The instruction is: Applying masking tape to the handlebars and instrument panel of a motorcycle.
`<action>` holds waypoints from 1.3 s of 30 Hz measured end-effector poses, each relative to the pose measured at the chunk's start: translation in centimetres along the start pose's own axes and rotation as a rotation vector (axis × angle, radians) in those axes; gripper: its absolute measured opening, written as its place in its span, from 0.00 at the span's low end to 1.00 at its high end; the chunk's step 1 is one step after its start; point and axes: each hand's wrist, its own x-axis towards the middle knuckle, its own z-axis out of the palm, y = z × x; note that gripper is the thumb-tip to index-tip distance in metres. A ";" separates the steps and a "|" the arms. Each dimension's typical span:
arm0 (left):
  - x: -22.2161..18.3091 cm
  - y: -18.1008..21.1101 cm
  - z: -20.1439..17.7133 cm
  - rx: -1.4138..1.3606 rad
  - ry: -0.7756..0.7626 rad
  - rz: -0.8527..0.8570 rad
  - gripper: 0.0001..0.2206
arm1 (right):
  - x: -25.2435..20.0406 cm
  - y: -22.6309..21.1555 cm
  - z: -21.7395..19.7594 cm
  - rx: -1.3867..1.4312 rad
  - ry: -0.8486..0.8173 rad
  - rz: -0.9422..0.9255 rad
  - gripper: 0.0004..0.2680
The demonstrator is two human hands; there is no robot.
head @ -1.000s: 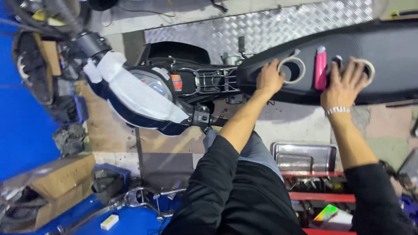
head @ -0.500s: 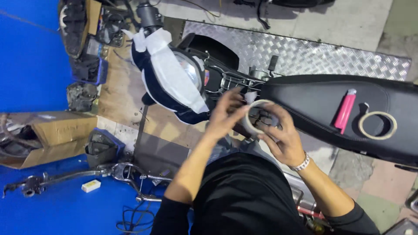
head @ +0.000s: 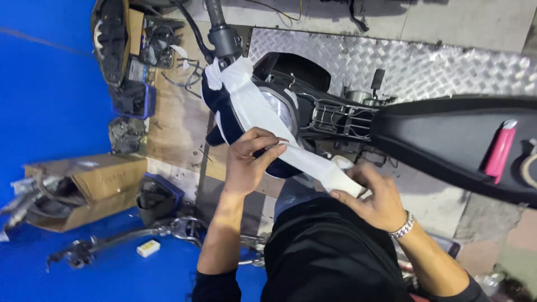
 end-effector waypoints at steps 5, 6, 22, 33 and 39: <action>5.6 1.4 -3.4 0.141 -0.118 0.060 0.05 | 6.1 -7.4 2.4 -0.331 -0.065 0.448 0.27; 6.9 1.6 -3.9 0.119 -0.089 0.081 0.06 | 6.9 -6.7 3.2 -0.428 -0.062 0.460 0.22; 18.1 -3.2 -10.0 0.409 -0.237 0.087 0.05 | 14.5 -6.2 6.0 -0.349 -0.031 0.734 0.11; 17.5 -4.9 -7.5 0.562 -0.420 0.140 0.13 | 15.0 -2.5 6.6 -0.469 -0.112 0.798 0.12; 17.0 -5.5 -7.4 0.598 -0.435 0.204 0.17 | 15.5 -2.5 7.8 -0.577 -0.198 0.854 0.15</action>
